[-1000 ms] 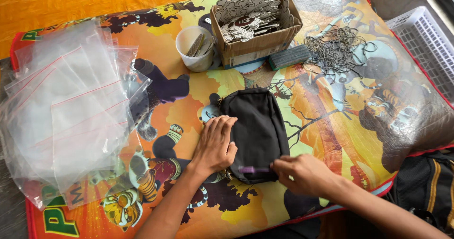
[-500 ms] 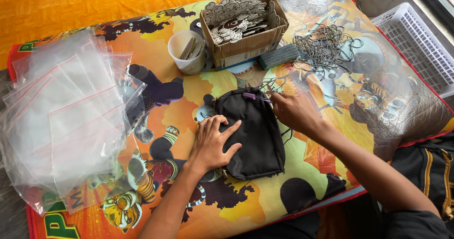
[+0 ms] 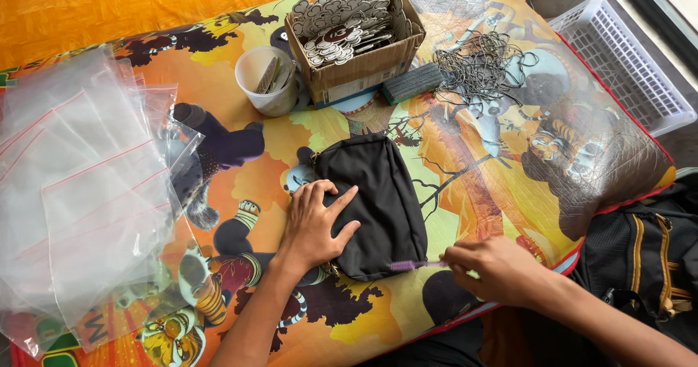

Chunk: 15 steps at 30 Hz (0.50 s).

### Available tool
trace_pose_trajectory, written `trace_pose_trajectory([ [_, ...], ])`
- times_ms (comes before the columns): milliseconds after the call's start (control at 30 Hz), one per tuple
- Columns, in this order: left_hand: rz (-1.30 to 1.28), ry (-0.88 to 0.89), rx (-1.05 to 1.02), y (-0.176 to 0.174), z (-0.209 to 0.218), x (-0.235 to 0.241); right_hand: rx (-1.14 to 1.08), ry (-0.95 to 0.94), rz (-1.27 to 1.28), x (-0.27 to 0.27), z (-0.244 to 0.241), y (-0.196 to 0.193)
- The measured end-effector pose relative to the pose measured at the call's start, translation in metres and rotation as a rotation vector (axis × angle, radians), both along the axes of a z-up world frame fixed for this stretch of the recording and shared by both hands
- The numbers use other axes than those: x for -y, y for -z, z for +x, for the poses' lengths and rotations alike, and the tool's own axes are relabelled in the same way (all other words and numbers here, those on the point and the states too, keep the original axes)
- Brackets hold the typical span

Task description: The person uses a purple comb to brush the surface of a black pouch on a table. They then open the pouch, pick up a flower-shaped cardboard cutout and a metal chain, and attach the chain to the cutout to create a keychain.

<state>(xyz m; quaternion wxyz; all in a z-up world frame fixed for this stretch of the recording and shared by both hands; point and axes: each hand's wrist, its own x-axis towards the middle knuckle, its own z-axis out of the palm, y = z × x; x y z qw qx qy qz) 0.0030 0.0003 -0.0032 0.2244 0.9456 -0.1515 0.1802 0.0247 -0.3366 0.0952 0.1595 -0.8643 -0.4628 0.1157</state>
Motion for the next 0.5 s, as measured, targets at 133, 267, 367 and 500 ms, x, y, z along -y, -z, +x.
trace_pose_trajectory([
  [133,0.006,0.008,-0.001,-0.004,0.0,-0.001,0.027,0.033,0.035,-0.002,0.039,0.018],
  [267,0.004,0.022,0.018,-0.004,-0.001,-0.001,0.158,0.137,0.07,-0.027,0.09,0.039],
  [367,0.012,0.016,0.028,-0.003,-0.001,-0.001,0.297,0.203,0.039,-0.048,0.122,0.052],
  [500,0.017,0.003,0.028,-0.004,0.0,-0.002,0.29,0.233,0.085,-0.076,0.11,0.02],
])
